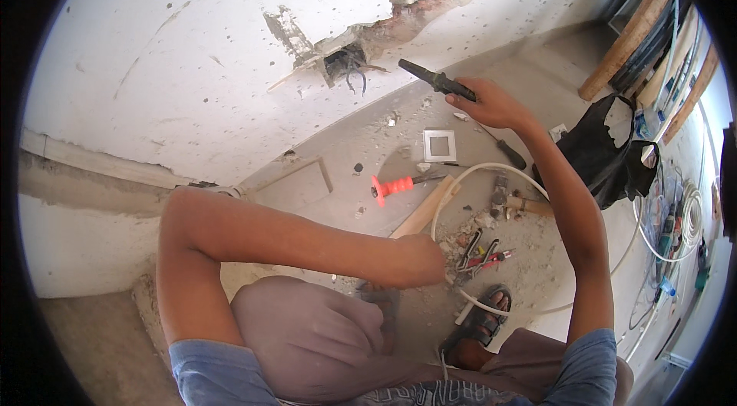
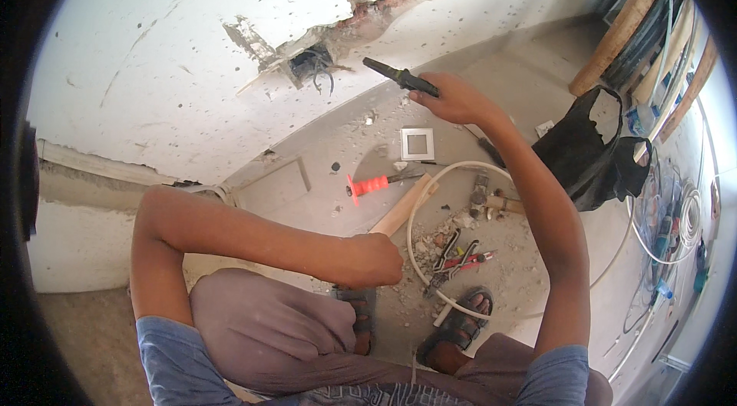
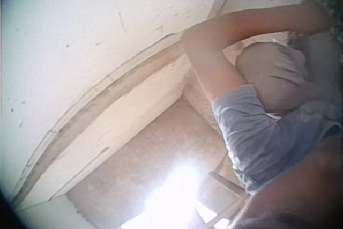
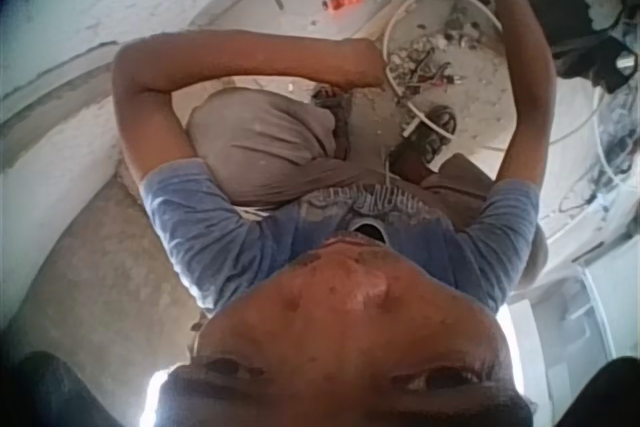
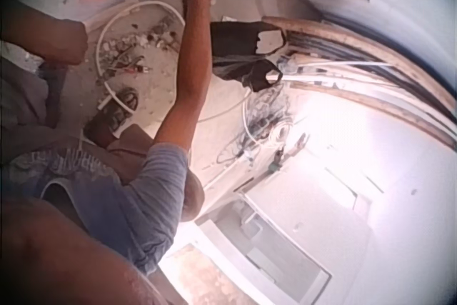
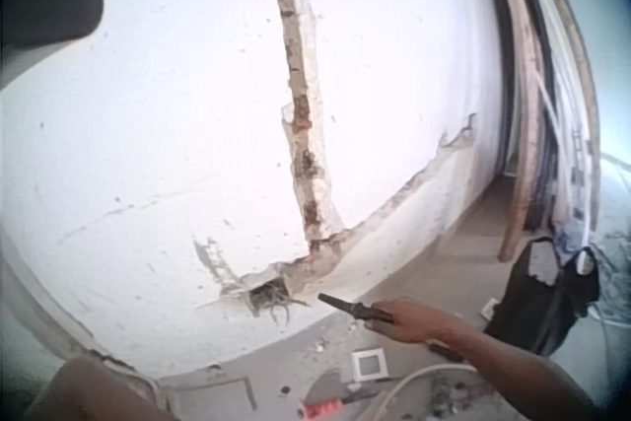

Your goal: The person uses pliers to strip insulation from wires in a wall cavity, applies electrical tape to the wire ends, and then uses a hammer and a chisel to chip away concrete from around the outlet opening.

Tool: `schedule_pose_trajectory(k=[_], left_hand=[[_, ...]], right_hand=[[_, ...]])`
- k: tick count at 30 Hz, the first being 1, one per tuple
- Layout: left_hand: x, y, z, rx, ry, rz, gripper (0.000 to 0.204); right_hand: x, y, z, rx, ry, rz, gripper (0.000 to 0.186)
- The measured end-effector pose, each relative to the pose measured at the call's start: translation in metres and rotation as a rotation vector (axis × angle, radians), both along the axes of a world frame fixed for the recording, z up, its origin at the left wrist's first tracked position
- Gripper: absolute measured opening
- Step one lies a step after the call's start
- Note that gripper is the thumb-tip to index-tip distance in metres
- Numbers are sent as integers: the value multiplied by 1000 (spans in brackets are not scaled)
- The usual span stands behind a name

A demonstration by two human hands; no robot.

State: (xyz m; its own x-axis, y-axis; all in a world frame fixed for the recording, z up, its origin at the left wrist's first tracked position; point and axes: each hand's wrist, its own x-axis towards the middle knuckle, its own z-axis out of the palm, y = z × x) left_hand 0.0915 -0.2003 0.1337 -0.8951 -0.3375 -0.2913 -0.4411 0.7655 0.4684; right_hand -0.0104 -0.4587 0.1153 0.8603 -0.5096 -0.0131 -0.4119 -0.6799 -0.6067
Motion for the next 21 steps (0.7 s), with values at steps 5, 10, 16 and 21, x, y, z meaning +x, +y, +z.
schedule_pose_trajectory(k=[5, 10, 16, 21], left_hand=[[-2, 1, -3, -39, 5, 1, 7], [-2, 1, -1, -22, -34, 0, 8], [-2, 2, -8, -10, -67, -10, 8], [-4, 3, -20, -6, -103, -29, 8]], right_hand=[[16, -6, 4, 8, 28, 60, 38], [19, -8, 2, -24, 34, 121, 36], [20, -8, 3, 30, 2, 147, 35], [20, -5, 8, 37, 35, 122, 35]])
